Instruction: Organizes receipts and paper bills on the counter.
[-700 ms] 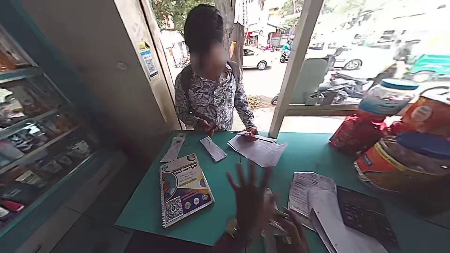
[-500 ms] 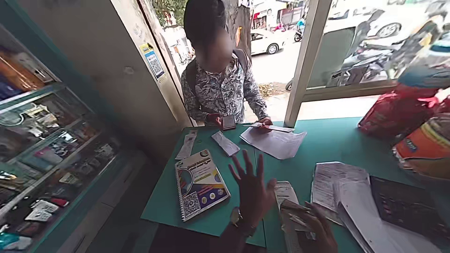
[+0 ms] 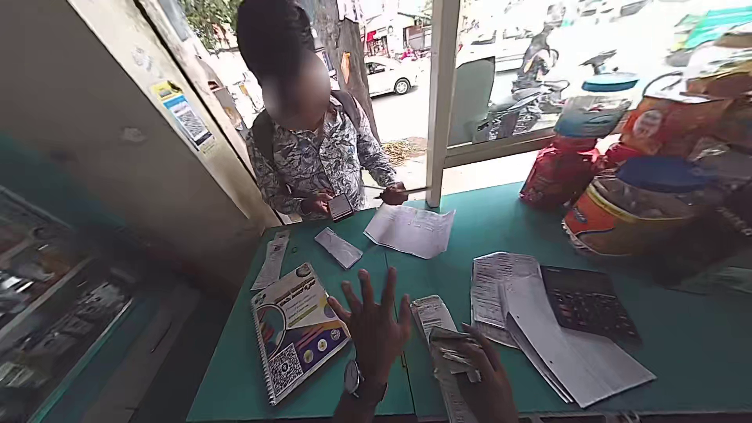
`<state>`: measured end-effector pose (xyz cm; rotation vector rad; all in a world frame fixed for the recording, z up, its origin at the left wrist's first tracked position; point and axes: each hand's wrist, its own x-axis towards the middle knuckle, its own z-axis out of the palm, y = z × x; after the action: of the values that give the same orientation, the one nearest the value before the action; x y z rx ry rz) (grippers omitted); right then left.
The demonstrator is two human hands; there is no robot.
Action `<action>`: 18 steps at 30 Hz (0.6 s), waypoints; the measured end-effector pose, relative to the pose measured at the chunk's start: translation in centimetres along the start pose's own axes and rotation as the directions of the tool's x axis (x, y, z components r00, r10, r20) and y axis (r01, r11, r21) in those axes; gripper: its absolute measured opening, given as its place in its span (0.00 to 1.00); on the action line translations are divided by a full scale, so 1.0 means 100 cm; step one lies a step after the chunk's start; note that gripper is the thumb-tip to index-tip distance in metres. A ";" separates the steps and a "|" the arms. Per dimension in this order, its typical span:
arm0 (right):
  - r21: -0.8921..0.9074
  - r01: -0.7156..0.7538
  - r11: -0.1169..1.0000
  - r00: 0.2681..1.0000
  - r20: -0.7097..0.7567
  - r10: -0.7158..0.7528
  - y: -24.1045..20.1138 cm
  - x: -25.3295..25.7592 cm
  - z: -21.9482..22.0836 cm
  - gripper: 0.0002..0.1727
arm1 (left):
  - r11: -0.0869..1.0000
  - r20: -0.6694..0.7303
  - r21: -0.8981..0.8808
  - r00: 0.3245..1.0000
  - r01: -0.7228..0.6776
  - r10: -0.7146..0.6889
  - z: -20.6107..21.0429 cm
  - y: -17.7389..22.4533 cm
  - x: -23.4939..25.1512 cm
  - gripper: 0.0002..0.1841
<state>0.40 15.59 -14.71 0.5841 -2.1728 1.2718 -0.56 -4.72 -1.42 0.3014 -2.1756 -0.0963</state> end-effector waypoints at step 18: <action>0.016 0.005 1.000 1.000 -0.014 -0.005 -0.001 0.003 0.000 0.14 | 0.501 0.399 -0.786 0.916 0.363 -0.039 0.013 0.000 -0.017 0.22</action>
<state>0.29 15.52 -14.46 0.5855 -2.1500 1.2883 -0.65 -4.31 -3.54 -0.0499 -2.1085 -1.4250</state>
